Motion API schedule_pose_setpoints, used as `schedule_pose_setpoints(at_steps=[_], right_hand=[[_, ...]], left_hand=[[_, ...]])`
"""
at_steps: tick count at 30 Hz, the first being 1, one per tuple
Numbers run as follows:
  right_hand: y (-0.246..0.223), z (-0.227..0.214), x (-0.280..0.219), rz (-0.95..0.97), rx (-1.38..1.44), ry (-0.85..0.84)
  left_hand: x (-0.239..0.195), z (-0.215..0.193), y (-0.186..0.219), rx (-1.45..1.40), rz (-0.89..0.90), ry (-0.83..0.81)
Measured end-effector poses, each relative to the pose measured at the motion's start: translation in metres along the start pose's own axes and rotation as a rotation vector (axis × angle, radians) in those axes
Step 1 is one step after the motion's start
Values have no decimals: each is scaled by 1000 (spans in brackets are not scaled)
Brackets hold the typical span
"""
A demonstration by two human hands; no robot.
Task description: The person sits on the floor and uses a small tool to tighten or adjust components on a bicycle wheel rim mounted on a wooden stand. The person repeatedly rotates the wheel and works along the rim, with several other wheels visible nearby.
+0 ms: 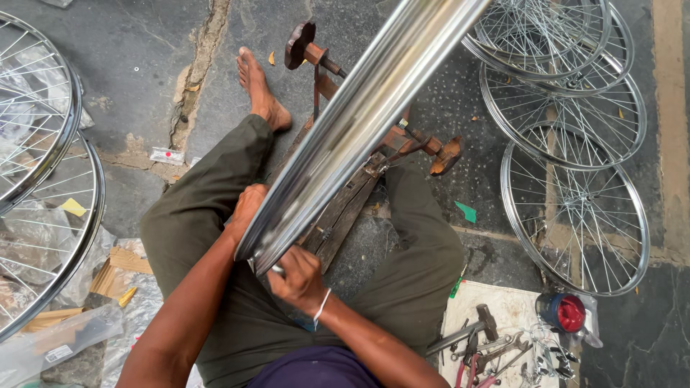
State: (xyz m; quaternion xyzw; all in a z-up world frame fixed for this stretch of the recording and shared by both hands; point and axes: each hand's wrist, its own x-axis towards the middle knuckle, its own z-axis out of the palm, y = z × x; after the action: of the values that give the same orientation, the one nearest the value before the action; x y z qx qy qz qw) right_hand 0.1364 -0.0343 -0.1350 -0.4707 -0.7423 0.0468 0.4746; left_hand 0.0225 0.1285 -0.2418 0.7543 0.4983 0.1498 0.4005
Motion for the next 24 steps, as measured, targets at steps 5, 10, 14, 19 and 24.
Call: schedule_pose_setpoints(at_steps=[5,10,14,19,24], right_hand=[[-9,-14,22,-12,-28,-76],[-77,-57,49,130,253,201],[-98,-76,83,219,287,220],[-100,-77,96,268,265,202],[-97,-75,89,224,226,207]], left_hand=[[4,9,-21,-5,143,80],[9,20,-24,41,82,6],[11,15,-17,65,59,-9],[7,14,-20,88,39,-18],[8,13,-24,97,40,-26]])
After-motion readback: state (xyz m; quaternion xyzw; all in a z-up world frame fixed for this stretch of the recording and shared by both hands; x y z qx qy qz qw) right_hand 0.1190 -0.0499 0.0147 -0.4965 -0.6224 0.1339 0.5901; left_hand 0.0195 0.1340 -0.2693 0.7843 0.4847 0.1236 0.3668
